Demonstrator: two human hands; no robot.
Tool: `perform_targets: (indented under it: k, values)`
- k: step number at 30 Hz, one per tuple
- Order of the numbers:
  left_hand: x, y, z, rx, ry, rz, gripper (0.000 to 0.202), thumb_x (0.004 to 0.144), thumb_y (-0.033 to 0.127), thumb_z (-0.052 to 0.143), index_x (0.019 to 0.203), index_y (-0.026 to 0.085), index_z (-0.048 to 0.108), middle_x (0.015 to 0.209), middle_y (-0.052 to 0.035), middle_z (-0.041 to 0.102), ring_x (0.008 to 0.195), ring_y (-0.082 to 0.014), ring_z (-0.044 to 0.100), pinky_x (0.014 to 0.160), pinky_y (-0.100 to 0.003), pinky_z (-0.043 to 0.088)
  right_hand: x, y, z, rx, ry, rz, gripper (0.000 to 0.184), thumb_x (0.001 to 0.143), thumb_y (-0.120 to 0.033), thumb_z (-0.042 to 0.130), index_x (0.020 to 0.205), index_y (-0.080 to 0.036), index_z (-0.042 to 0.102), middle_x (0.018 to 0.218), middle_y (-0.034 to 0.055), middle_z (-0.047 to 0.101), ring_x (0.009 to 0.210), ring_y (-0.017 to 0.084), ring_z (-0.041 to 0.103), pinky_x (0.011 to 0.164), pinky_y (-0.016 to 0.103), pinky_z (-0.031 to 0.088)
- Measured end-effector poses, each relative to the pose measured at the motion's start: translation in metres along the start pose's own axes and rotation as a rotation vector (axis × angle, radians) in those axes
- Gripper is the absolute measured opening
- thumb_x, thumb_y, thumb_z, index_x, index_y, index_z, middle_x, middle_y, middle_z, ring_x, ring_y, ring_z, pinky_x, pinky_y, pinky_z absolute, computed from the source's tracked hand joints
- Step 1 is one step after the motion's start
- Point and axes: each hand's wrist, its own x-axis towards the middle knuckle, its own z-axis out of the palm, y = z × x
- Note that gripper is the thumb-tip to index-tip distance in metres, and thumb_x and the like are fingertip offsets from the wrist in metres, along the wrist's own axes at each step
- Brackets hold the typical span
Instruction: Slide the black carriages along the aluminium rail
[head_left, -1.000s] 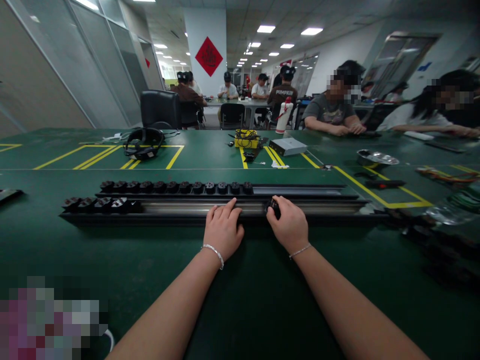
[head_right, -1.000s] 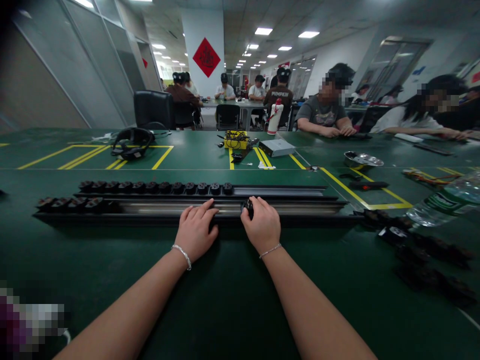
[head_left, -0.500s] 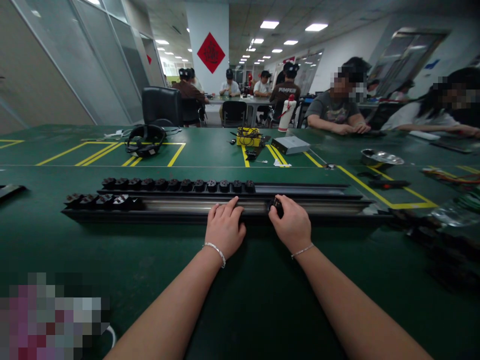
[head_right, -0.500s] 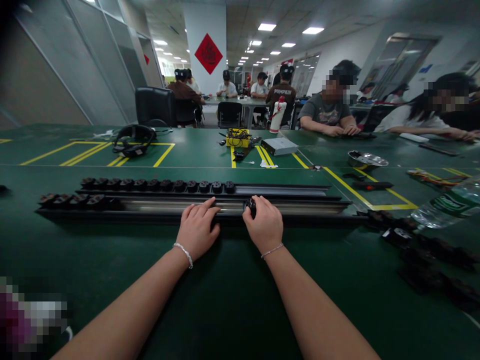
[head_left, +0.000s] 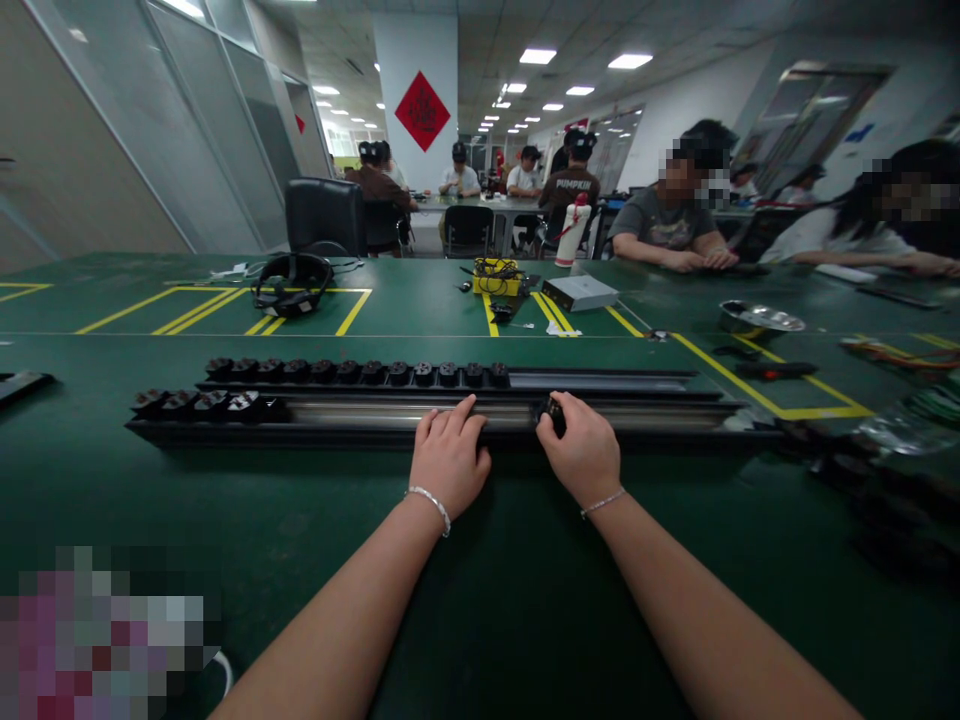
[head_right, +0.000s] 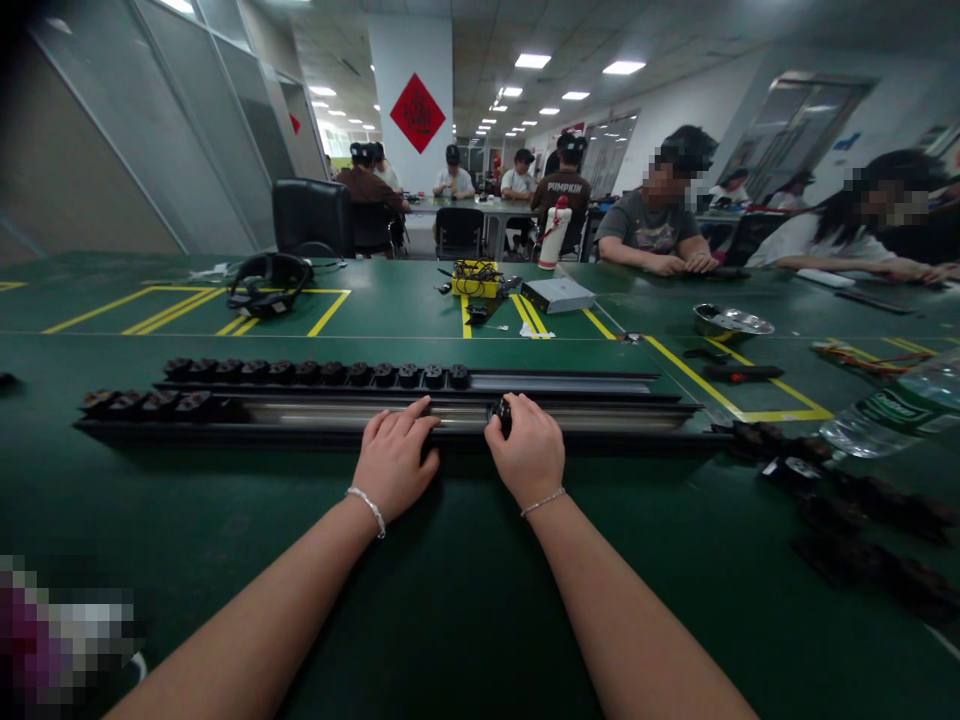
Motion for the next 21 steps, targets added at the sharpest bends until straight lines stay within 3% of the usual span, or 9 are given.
perform_targets:
  k: [21]
  values:
    - [0.0004, -0.0006, 0.0014, 0.014, 0.001, 0.008, 0.031, 0.075, 0.025, 0.048, 0.106, 0.025, 0.054, 0.133, -0.0018, 0.045, 0.11, -0.0204, 0.047, 0.104, -0.042, 0.023, -0.0003, 0.0022, 0.0016, -0.007, 0.036, -0.007, 0.037, 0.075, -0.028, 0.044, 0.105, -0.012, 0.058, 0.103, 0.0103, 0.064, 0.096, 0.022, 0.058, 0.087, 0.034, 0.043]
